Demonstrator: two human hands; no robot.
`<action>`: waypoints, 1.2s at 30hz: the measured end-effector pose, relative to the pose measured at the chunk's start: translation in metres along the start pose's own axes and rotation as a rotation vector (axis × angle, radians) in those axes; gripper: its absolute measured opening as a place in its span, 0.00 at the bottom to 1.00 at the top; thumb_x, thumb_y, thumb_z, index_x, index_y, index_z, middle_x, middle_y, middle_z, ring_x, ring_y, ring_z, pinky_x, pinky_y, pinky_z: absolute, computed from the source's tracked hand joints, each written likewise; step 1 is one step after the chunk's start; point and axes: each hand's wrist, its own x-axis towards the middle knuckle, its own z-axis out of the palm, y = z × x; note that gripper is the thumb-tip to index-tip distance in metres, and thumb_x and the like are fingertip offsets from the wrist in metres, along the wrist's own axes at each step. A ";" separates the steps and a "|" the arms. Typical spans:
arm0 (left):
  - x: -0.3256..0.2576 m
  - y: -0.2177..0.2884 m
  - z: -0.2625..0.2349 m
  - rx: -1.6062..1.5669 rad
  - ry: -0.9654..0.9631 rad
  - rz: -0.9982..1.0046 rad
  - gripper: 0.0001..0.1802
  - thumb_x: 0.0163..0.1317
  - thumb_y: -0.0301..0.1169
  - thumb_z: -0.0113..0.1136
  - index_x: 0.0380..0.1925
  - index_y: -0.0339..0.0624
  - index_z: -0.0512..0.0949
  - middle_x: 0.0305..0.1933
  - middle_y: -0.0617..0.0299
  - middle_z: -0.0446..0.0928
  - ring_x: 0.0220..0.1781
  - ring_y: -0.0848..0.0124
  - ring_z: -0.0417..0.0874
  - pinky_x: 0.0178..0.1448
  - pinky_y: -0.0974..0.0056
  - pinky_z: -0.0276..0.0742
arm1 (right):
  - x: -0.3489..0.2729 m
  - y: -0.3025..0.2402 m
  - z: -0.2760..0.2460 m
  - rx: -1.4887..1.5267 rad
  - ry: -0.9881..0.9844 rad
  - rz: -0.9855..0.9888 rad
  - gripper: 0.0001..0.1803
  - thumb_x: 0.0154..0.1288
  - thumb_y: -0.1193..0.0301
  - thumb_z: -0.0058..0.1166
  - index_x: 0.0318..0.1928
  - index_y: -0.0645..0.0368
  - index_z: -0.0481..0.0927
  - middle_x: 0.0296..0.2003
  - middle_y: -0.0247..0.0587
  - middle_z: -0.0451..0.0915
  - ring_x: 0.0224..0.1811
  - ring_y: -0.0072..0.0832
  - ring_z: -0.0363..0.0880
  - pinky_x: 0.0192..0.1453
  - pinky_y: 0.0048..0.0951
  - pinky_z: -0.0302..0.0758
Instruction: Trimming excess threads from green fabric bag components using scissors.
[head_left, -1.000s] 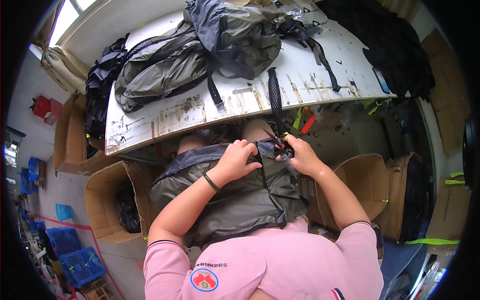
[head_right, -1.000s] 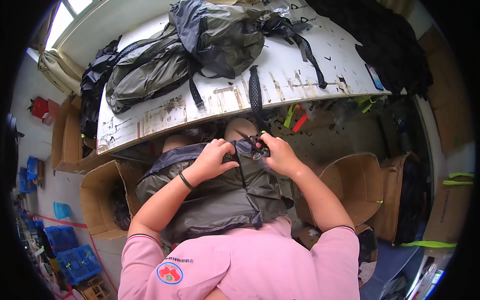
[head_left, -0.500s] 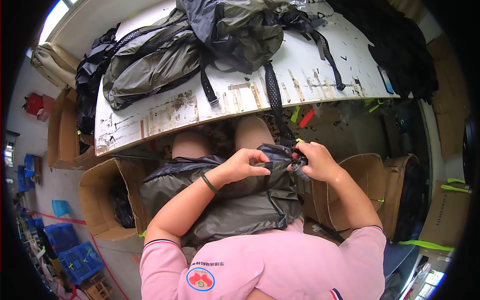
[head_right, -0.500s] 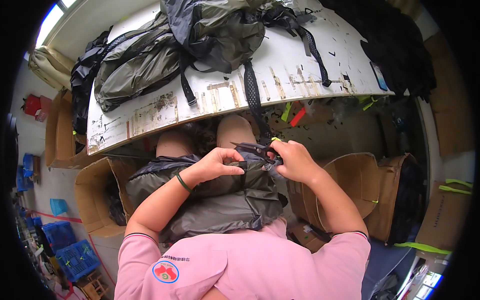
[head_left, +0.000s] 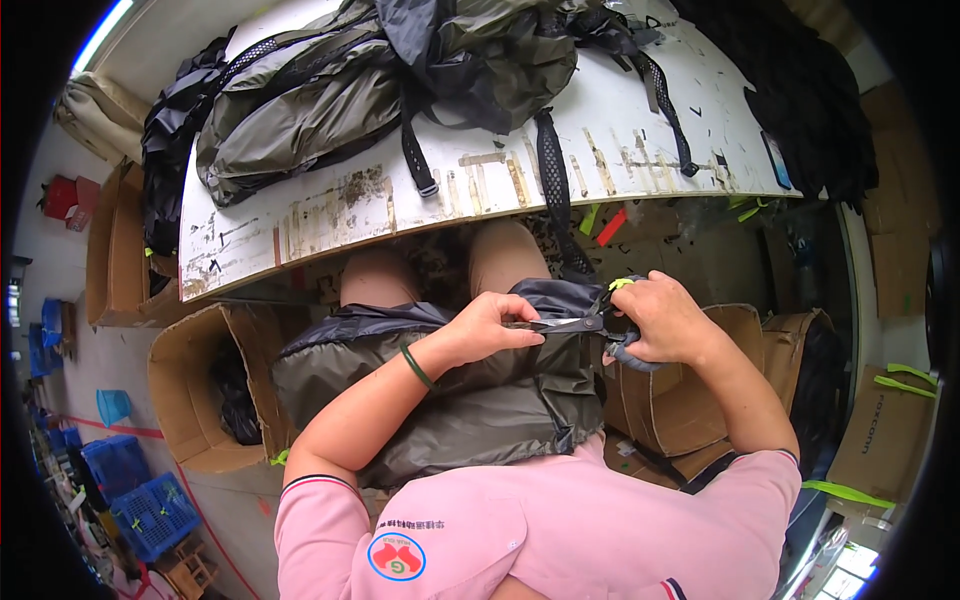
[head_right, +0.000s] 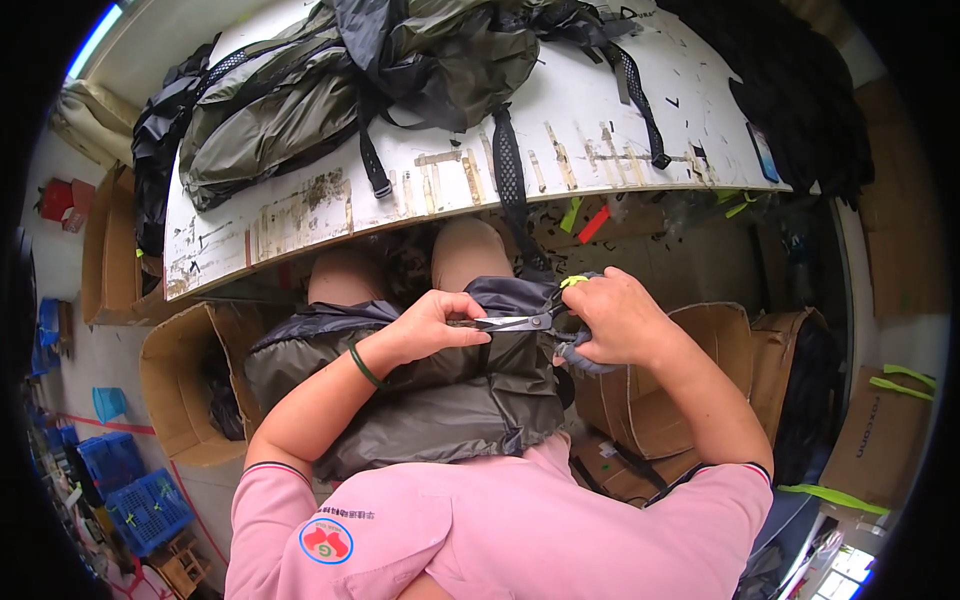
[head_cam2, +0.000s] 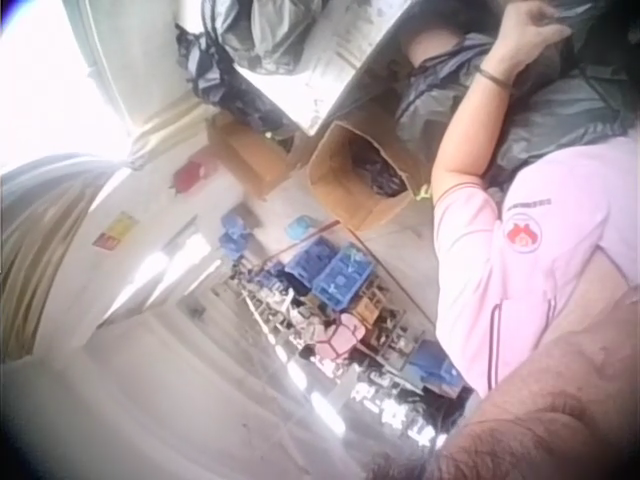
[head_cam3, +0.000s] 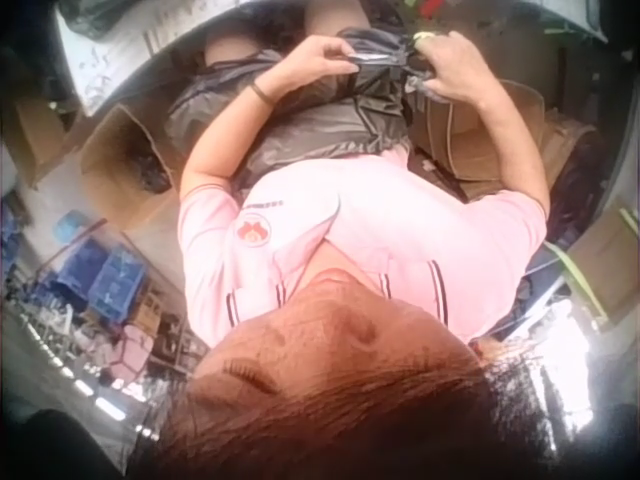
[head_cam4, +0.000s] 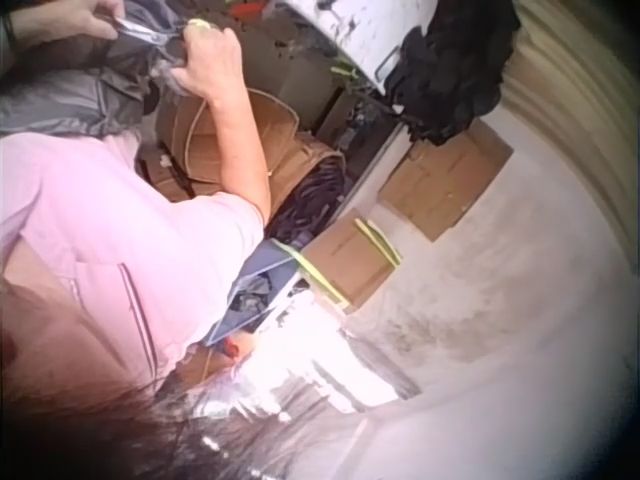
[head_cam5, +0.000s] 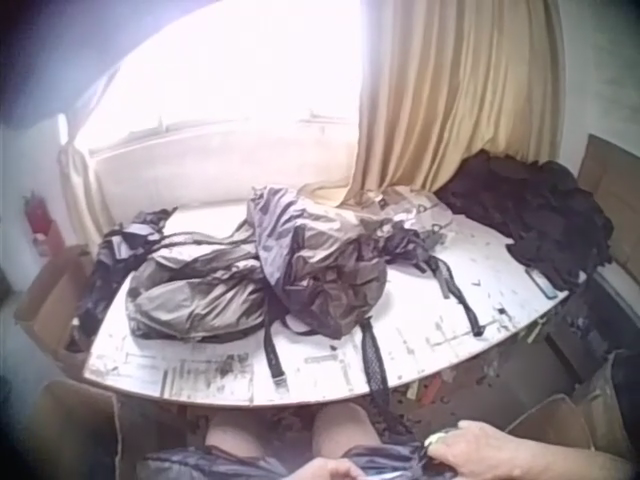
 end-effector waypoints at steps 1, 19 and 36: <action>0.000 0.000 0.000 -0.011 -0.001 -0.002 0.08 0.58 0.23 0.71 0.36 0.37 0.82 0.35 0.72 0.80 0.37 0.84 0.75 0.44 0.75 0.73 | 0.001 -0.001 0.000 0.008 -0.011 0.006 0.31 0.42 0.45 0.73 0.28 0.57 0.71 0.27 0.41 0.78 0.35 0.41 0.79 0.41 0.39 0.67; -0.001 0.003 0.001 0.107 -0.008 0.066 0.08 0.60 0.26 0.70 0.36 0.36 0.82 0.35 0.71 0.79 0.38 0.84 0.75 0.45 0.74 0.73 | 0.006 -0.012 0.012 0.180 0.112 0.159 0.25 0.43 0.56 0.76 0.29 0.59 0.74 0.25 0.43 0.79 0.31 0.47 0.80 0.34 0.40 0.74; -0.004 0.001 -0.003 -0.041 0.056 0.100 0.14 0.72 0.34 0.57 0.40 0.34 0.85 0.37 0.70 0.82 0.39 0.83 0.75 0.49 0.74 0.72 | -0.003 -0.006 -0.019 0.019 -0.107 0.086 0.31 0.41 0.44 0.73 0.26 0.57 0.74 0.23 0.42 0.78 0.30 0.47 0.80 0.37 0.41 0.73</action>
